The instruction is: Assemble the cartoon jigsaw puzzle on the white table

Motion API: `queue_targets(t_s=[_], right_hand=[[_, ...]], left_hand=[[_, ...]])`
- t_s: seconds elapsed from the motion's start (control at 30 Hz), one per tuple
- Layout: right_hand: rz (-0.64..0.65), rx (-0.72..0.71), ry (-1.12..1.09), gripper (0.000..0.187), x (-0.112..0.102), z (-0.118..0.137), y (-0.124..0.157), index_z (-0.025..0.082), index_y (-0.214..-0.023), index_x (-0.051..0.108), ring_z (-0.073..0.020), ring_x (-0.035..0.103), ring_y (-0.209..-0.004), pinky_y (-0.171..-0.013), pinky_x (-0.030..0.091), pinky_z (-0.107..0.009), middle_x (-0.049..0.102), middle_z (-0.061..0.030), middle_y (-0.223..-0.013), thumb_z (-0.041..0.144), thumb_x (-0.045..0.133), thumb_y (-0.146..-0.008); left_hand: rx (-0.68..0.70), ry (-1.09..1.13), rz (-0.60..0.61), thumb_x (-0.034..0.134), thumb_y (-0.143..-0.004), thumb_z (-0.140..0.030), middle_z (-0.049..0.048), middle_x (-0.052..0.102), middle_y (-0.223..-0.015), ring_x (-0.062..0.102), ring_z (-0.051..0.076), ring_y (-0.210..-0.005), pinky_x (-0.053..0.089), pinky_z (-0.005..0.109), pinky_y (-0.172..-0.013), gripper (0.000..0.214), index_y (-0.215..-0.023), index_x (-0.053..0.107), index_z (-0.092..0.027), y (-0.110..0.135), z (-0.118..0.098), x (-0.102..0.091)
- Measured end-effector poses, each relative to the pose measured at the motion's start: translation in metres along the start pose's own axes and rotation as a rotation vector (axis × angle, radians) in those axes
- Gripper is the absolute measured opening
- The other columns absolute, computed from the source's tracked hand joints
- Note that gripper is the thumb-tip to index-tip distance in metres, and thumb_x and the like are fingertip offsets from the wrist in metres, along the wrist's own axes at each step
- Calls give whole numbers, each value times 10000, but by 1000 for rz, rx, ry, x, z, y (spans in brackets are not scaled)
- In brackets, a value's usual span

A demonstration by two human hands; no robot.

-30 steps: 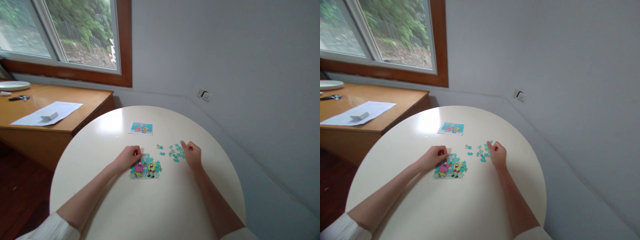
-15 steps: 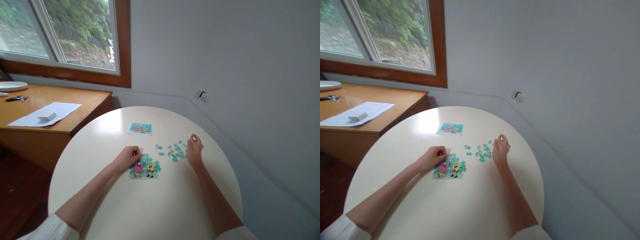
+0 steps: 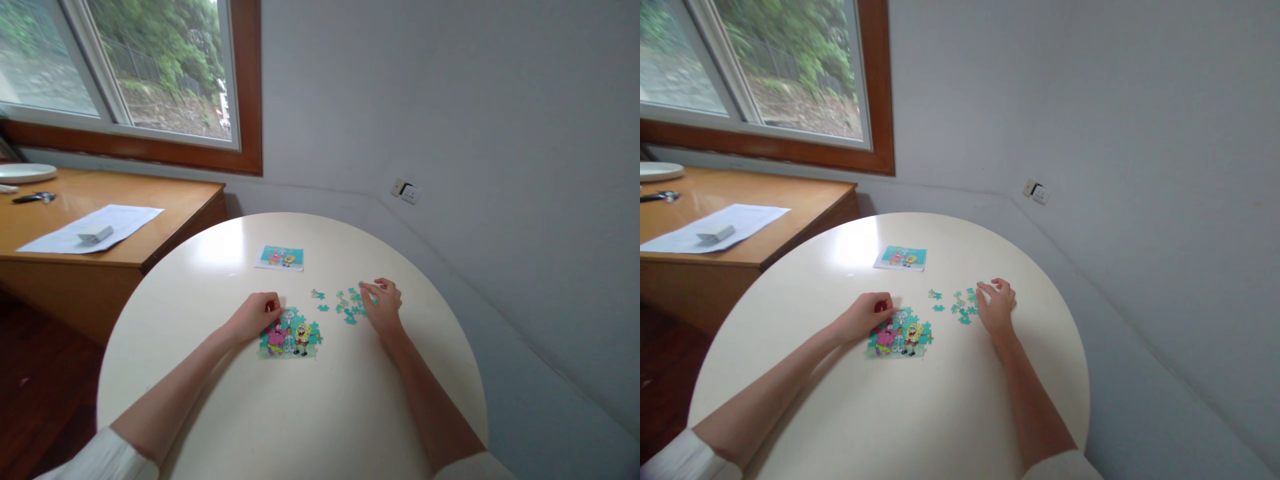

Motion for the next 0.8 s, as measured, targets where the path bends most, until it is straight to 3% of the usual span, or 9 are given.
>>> queue_targets(t_s=[0.1,0.3,0.8], right_hand=[[85,-23,52,220,8,4,5,239,-797,677,-235,417,-982,-842,305,-408,468,-63,-1097,356,500,-737],[181,-40,134,207,17,4,9,275,-853,675,-243,420,-995,-843,307,-412,481,-47,-1089,356,561,-701],[204,23,99,162,19,-1,7,243,-780,639,-236,454,-963,-827,304,-393,525,-39,-1006,354,596,-670]], left_hand=[[6,-1,4,461,-702,-388,-30,478,-522,383,104,-500,295,222,-491,241,-588,472,-176,-1,2,1],[0,8,4,462,-703,-400,-29,480,-516,391,105,-501,301,222,-490,252,-590,472,-175,-1,5,2],[-9,16,5,471,-698,-399,-30,482,-517,384,103,-493,293,221,-482,248,-586,463,-177,-1,5,2]])
Point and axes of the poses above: each hand's wrist, its own y-axis away from the middle knuckle, its own x-axis out of the palm, z = x × y, the point moved 8 cm from there along -y, towards the middle knuckle
